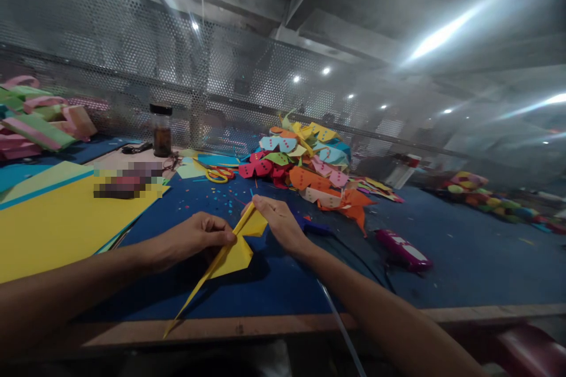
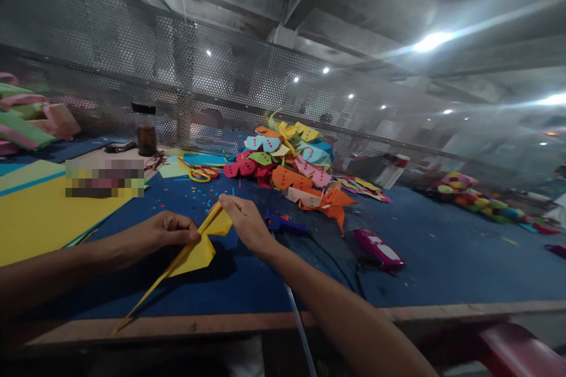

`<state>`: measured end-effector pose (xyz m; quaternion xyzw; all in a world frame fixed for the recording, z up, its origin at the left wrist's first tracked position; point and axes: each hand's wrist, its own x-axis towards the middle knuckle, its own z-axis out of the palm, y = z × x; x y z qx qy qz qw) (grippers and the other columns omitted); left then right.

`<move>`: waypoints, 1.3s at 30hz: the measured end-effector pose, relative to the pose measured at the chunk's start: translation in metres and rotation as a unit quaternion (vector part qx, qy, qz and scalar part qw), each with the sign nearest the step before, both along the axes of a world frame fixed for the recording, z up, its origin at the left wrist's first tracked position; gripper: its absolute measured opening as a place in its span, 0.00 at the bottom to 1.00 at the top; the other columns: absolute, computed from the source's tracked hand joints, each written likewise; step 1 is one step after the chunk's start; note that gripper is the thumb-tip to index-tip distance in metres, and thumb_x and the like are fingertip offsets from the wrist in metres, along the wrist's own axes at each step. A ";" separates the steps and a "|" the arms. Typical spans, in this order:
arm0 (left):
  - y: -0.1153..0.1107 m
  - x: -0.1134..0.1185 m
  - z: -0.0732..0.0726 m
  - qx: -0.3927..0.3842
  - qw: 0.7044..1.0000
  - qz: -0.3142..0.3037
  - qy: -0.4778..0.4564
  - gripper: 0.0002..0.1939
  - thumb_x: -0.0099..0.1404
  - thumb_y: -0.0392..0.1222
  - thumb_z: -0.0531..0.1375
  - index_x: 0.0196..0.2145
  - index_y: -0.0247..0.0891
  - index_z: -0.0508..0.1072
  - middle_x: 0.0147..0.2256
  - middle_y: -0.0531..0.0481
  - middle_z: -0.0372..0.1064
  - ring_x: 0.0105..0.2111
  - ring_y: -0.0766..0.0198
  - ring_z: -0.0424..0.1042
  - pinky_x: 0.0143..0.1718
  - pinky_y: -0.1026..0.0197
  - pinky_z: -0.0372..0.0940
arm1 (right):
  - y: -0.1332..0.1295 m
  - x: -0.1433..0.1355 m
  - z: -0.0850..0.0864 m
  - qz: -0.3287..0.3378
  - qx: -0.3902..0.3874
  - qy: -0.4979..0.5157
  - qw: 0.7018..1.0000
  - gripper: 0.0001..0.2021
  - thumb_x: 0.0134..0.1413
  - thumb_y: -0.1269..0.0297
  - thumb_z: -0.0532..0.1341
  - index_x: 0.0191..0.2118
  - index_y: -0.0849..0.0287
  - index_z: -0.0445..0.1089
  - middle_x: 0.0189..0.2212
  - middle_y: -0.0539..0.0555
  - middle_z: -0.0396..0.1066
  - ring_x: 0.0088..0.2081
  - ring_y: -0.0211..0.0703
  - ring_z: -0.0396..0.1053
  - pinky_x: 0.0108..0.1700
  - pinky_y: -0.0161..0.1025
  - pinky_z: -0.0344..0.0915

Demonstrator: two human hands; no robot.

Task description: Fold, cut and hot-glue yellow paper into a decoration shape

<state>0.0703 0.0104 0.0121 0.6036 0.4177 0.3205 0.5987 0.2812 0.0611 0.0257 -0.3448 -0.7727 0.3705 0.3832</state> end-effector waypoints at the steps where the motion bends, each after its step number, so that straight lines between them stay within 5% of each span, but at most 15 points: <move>1: 0.001 0.000 -0.001 -0.002 1.000 0.016 -0.013 0.25 0.51 0.63 0.73 0.24 0.37 0.75 0.20 0.57 0.65 0.21 0.69 0.59 0.25 0.64 0.52 | 0.001 0.001 0.000 -0.026 0.042 0.004 0.999 0.22 0.70 0.47 0.54 0.37 0.58 0.75 0.34 0.53 0.73 0.37 0.44 0.70 0.42 0.39 0.66; 6: 0.006 -0.003 0.000 -0.029 0.988 0.135 -0.072 0.24 0.46 0.60 0.75 0.29 0.36 0.79 0.26 0.52 0.72 0.26 0.65 0.68 0.29 0.63 0.62 | 0.001 0.005 0.000 -0.121 0.313 0.020 0.942 0.08 0.71 0.62 0.58 0.48 0.57 0.73 0.46 0.57 0.72 0.49 0.47 0.70 0.53 0.44 0.67; 12: 0.011 -0.007 -0.003 -0.001 0.978 0.169 -0.118 0.23 0.48 0.59 0.76 0.29 0.36 0.79 0.27 0.53 0.71 0.29 0.64 0.67 0.33 0.64 0.66 | -0.018 0.002 -0.006 -0.018 0.517 -0.107 0.849 0.06 0.70 0.68 0.61 0.49 0.56 0.73 0.43 0.56 0.75 0.46 0.47 0.70 0.49 0.45 0.65; 18: 0.010 -0.006 -0.002 -0.026 0.974 0.162 -0.159 0.24 0.44 0.58 0.78 0.29 0.36 0.81 0.27 0.51 0.73 0.30 0.62 0.70 0.37 0.61 0.69 | -0.025 -0.001 -0.010 0.050 0.544 -0.227 0.806 0.11 0.70 0.67 0.62 0.54 0.56 0.73 0.47 0.55 0.77 0.53 0.47 0.67 0.55 0.45 0.61; 25: 0.006 -0.001 0.000 -0.055 0.973 0.137 -0.176 0.21 0.45 0.54 0.79 0.29 0.35 0.82 0.28 0.50 0.75 0.30 0.63 0.71 0.37 0.62 0.69 | -0.022 -0.002 -0.013 0.046 0.590 -0.243 0.768 0.05 0.70 0.67 0.63 0.47 0.55 0.76 0.43 0.53 0.77 0.49 0.45 0.66 0.54 0.45 0.58; 30: 0.006 -0.001 -0.002 -0.053 0.975 0.126 -0.175 0.16 0.45 0.46 0.77 0.28 0.35 0.81 0.26 0.52 0.73 0.29 0.63 0.69 0.38 0.60 0.69 | -0.022 -0.002 -0.015 0.051 0.586 -0.248 0.770 0.05 0.70 0.65 0.63 0.46 0.57 0.76 0.41 0.54 0.76 0.47 0.46 0.66 0.53 0.45 0.57; 39: 0.006 -0.002 -0.001 -0.014 0.980 0.138 -0.144 0.16 0.50 0.49 0.75 0.23 0.37 0.75 0.28 0.50 0.73 0.31 0.60 0.70 0.39 0.57 0.69 | -0.022 -0.002 -0.013 0.055 0.590 -0.226 0.773 0.05 0.70 0.64 0.63 0.45 0.56 0.76 0.40 0.52 0.77 0.46 0.45 0.67 0.52 0.45 0.59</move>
